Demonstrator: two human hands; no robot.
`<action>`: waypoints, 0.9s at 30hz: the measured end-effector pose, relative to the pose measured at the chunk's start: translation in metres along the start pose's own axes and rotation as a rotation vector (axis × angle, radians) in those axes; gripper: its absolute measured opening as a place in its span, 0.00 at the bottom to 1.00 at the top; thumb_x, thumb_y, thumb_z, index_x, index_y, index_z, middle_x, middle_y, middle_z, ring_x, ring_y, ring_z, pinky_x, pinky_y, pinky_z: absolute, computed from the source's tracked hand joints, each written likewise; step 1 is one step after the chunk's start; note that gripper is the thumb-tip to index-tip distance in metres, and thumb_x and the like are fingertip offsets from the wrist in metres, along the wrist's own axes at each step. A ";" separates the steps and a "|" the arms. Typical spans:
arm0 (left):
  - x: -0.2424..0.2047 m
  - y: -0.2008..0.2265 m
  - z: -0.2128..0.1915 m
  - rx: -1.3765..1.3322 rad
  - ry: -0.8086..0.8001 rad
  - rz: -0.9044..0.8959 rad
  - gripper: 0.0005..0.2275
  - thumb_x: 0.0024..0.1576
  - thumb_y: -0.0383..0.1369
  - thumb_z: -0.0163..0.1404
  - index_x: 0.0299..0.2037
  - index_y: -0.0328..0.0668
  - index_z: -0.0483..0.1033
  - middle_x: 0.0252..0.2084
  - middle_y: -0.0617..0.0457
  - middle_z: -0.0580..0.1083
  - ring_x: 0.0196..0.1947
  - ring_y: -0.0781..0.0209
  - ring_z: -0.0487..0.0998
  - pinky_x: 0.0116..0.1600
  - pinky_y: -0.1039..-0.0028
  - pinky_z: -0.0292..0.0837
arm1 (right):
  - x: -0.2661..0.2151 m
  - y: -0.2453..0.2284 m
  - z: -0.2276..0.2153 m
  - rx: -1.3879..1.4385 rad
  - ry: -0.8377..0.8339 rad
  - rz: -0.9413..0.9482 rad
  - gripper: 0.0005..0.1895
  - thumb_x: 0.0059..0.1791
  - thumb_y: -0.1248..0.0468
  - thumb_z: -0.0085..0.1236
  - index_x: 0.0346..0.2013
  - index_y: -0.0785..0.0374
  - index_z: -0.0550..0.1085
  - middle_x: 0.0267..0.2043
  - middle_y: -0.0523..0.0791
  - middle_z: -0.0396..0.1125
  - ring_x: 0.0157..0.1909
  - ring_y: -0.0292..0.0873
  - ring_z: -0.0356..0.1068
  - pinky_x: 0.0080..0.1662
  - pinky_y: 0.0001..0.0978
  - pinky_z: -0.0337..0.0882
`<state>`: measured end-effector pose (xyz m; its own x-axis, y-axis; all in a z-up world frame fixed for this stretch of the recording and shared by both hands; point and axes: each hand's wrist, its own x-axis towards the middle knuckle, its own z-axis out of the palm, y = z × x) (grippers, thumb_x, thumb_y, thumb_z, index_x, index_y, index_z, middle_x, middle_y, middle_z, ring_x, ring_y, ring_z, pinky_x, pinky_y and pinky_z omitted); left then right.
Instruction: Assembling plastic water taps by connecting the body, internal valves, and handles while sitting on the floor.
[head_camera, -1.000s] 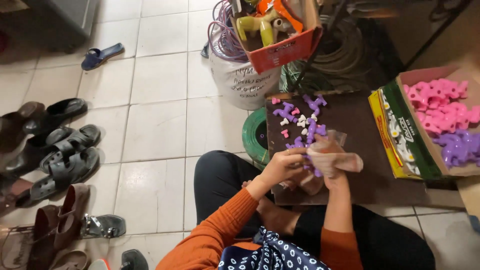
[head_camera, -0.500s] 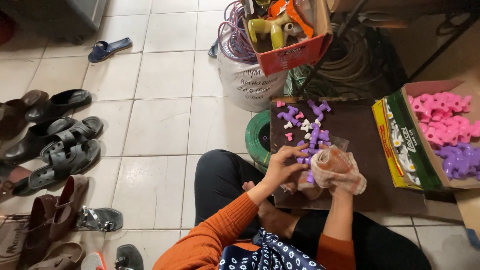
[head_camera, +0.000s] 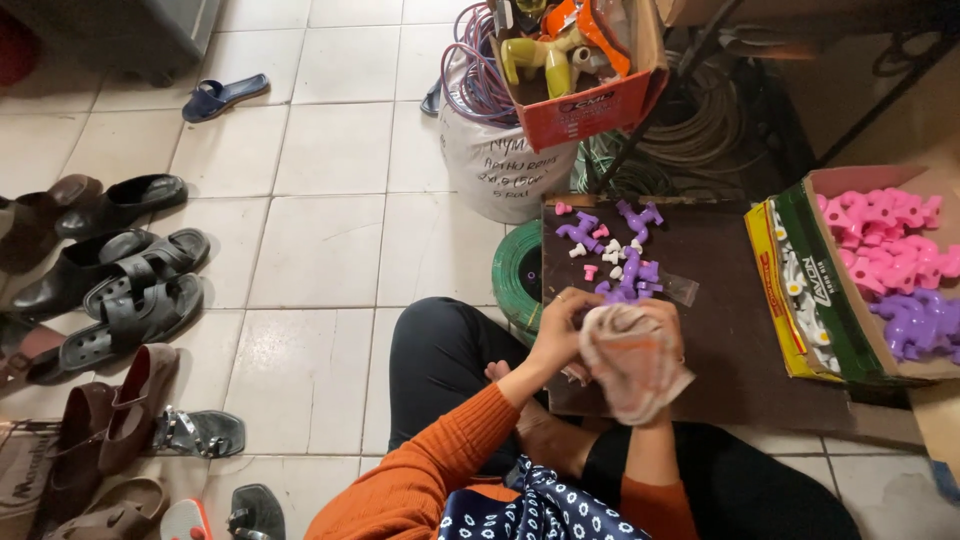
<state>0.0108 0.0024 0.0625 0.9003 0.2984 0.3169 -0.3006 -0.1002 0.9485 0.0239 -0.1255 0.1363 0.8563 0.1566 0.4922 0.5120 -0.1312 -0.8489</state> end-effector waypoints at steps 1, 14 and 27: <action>0.000 -0.017 -0.002 0.084 0.009 0.018 0.13 0.42 0.31 0.59 0.39 0.45 0.77 0.35 0.49 0.71 0.36 0.53 0.74 0.43 0.69 0.69 | 0.000 -0.001 0.002 0.002 0.015 0.004 0.07 0.37 0.72 0.52 0.27 0.58 0.73 0.31 0.42 0.67 0.35 0.39 0.64 0.42 0.26 0.62; -0.002 0.062 0.021 -0.237 0.278 -0.098 0.13 0.44 0.24 0.56 0.41 0.38 0.74 0.36 0.47 0.72 0.40 0.61 0.67 0.48 0.68 0.65 | -0.010 0.029 0.018 0.166 0.305 0.190 0.17 0.50 0.68 0.38 0.52 0.67 0.65 0.55 0.54 0.57 0.59 0.48 0.55 0.61 0.40 0.53; -0.002 0.035 0.029 -0.036 -0.181 0.197 0.24 0.54 0.45 0.49 0.56 0.41 0.63 0.55 0.42 0.64 0.58 0.43 0.63 0.63 0.61 0.55 | -0.006 0.026 0.021 0.117 0.346 0.257 0.19 0.43 0.72 0.55 0.49 0.63 0.69 0.48 0.48 0.66 0.50 0.40 0.65 0.55 0.31 0.64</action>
<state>0.0074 -0.0296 0.0948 0.8638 0.1016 0.4934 -0.4840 -0.1046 0.8688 0.0308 -0.1093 0.1077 0.9375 -0.2057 0.2806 0.2850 -0.0083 -0.9585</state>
